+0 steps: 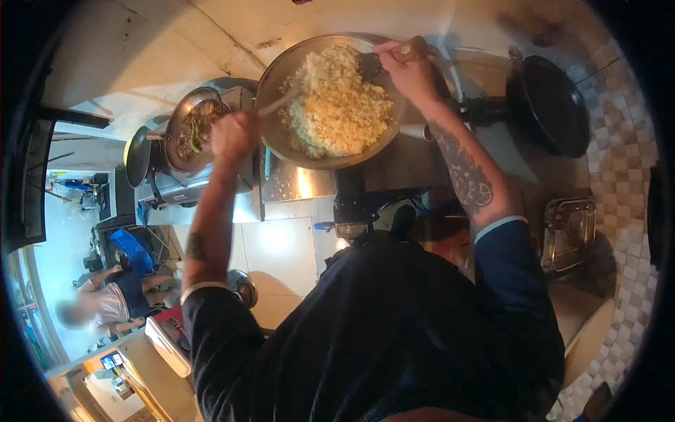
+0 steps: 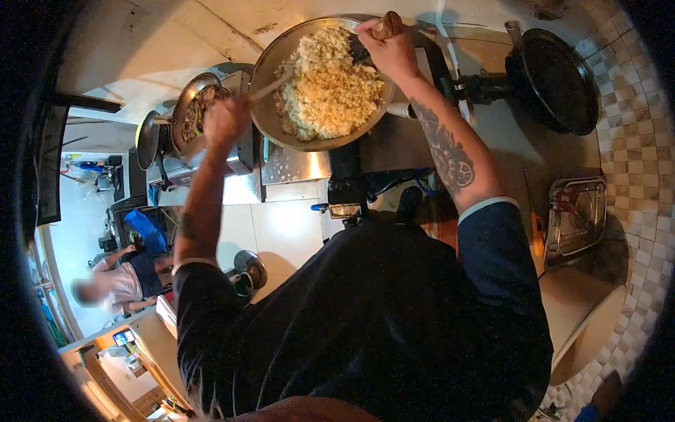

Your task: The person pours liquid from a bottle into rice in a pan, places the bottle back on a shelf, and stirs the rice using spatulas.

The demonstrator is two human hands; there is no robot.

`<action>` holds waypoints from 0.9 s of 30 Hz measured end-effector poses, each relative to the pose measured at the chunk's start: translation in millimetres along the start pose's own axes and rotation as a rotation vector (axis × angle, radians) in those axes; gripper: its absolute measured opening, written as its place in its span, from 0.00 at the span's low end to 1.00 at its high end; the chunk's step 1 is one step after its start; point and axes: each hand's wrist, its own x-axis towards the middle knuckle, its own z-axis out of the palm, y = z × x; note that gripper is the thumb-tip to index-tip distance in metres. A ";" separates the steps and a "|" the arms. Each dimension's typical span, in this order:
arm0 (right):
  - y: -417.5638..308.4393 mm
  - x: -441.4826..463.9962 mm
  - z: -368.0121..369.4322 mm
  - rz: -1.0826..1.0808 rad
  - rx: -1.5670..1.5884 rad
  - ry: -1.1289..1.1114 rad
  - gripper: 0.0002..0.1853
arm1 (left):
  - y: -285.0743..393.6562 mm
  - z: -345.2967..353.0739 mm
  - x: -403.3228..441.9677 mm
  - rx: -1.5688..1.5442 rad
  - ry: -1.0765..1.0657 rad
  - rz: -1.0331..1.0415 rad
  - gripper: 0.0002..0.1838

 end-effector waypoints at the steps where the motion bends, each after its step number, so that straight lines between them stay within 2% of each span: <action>1: -9.2 0.7 1.8 -0.021 -0.046 -0.007 0.07 | 24.7 -5.0 -8.2 -0.063 -0.029 0.028 0.19; 3: -38.9 -1.0 -5.9 -0.055 -0.142 -0.032 0.07 | 38.4 -19.9 -21.7 -0.162 -0.041 0.043 0.18; 5: -46.3 1.8 -15.5 -0.134 -0.091 -0.070 0.07 | 40.8 -49.5 -28.4 -0.228 0.005 0.014 0.17; 6: -49.5 1.5 -20.0 -0.171 -0.061 -0.092 0.07 | 31.7 -59.0 -30.3 -0.171 0.037 0.021 0.16; 7: -48.8 5.9 -27.3 -0.312 -0.104 -0.074 0.07 | 26.3 -77.3 -34.4 -0.109 0.069 0.046 0.16; 9: -76.7 5.8 -43.5 -0.185 -0.064 -0.068 0.07 | 9.2 -102.7 -32.5 -0.005 0.131 0.085 0.16; 11: -73.9 13.2 -54.2 -0.197 -0.148 -0.127 0.07 | -3.4 -123.6 -26.1 0.110 0.173 0.114 0.15; 12: -72.5 17.0 -59.6 -0.205 -0.189 -0.157 0.07 | -6.5 -134.0 -20.7 0.103 0.201 0.204 0.12; 13: -64.0 19.8 -59.1 -0.241 -0.227 -0.167 0.08 | -9.1 -140.5 -14.5 0.207 0.139 0.225 0.12; 16: -61.7 21.5 -79.7 -0.011 -0.095 -0.384 0.10 | -20.5 -141.9 -10.4 0.423 0.068 0.352 0.11; 17: -64.8 24.2 -93.0 0.120 0.088 -0.492 0.10 | -21.6 -140.9 -9.5 0.480 0.060 0.410 0.11; 19: -62.3 20.0 -93.4 0.284 0.178 -0.505 0.10 | -14.5 -142.8 -11.4 0.371 -0.166 0.491 0.11; 20: -50.9 10.7 -78.7 0.314 0.081 -0.415 0.09 | -11.1 -142.2 -12.8 0.313 -0.282 0.530 0.12; 21: -41.0 1.1 -65.8 0.340 -0.017 -0.328 0.09 | -23.3 -115.7 -11.2 0.225 -0.288 0.660 0.13; 23: -24.7 -15.4 -49.0 0.287 0.076 -0.232 0.11 | 6.8 -102.6 -28.8 0.004 -0.348 0.395 0.13; 25: -18.5 -27.4 -37.8 0.254 0.132 -0.181 0.12 | 41.7 -75.9 -43.5 -0.158 -0.316 0.146 0.14; 27: -26.7 -28.2 -36.7 0.293 0.191 -0.132 0.11 | 50.0 -67.4 -45.3 -0.239 -0.329 0.093 0.16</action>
